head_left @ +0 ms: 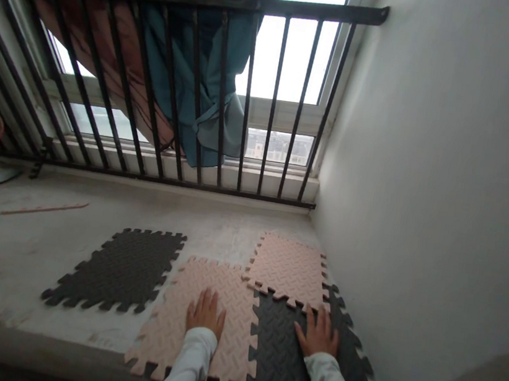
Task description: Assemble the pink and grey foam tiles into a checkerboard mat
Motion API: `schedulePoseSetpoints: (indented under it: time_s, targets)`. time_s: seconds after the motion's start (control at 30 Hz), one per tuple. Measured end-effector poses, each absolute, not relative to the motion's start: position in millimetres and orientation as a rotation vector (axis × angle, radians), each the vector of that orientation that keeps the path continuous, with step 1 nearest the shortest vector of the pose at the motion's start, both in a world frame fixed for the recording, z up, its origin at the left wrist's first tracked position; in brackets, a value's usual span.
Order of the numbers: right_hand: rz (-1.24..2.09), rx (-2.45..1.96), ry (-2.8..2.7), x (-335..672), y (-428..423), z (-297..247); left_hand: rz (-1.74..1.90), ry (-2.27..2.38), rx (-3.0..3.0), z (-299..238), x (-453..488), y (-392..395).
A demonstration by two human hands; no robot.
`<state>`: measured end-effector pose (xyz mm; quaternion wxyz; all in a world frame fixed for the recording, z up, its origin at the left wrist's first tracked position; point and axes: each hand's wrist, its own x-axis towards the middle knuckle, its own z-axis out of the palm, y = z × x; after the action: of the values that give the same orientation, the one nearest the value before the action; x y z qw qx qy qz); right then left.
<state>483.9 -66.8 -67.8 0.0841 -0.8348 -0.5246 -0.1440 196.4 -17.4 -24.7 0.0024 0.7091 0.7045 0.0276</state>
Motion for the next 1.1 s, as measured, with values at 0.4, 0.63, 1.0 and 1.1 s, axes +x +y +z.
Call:
schedulePoseSetpoints:
  time_s: [0.4,0.63,1.0,1.1]
  targets:
    - [-0.282,-2.692,-1.641,538,20,-41,0.127,2.201,2.225,-22,195,-15]
    - [-0.201,-2.672,-1.857,571,31,-29,0.124,2.214,2.223,-18,197,-16]
    - [-0.016,-2.806,-1.806,555,34,-26,0.186,2.200,2.202,-21,197,-16]
    - [0.109,-2.823,-1.810,550,36,-18,0.181,2.213,2.198,-21,198,-16]
